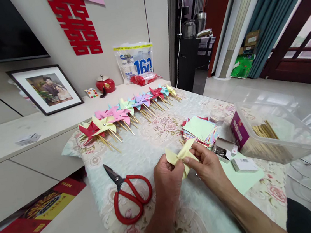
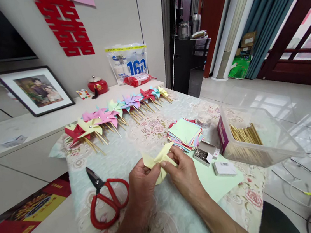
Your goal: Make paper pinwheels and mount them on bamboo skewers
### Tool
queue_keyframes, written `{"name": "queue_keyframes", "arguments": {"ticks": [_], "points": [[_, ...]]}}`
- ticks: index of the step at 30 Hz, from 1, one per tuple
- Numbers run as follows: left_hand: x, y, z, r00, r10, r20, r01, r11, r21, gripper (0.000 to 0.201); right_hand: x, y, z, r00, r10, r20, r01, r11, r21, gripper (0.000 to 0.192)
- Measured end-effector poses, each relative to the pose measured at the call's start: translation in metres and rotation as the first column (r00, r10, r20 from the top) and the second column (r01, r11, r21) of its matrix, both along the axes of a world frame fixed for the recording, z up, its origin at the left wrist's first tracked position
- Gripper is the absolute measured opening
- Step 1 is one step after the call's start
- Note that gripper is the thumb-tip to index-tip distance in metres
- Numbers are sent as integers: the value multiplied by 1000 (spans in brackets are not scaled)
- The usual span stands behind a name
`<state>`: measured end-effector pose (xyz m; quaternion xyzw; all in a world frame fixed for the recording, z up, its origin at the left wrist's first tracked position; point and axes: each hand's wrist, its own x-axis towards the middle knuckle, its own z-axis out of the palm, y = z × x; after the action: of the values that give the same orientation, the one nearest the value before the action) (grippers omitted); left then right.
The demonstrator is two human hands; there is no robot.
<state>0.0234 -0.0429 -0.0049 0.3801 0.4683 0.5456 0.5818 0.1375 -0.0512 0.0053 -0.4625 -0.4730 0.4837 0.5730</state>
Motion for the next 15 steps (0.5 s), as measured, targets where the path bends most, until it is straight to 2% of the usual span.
{"name": "queue_keyframes", "arguments": {"ticks": [15], "points": [[1,-2,-3,1000,-15,-11,15,1000,15,25,1,-2,2,1000,-17,16,17,1000,-8,27]]}}
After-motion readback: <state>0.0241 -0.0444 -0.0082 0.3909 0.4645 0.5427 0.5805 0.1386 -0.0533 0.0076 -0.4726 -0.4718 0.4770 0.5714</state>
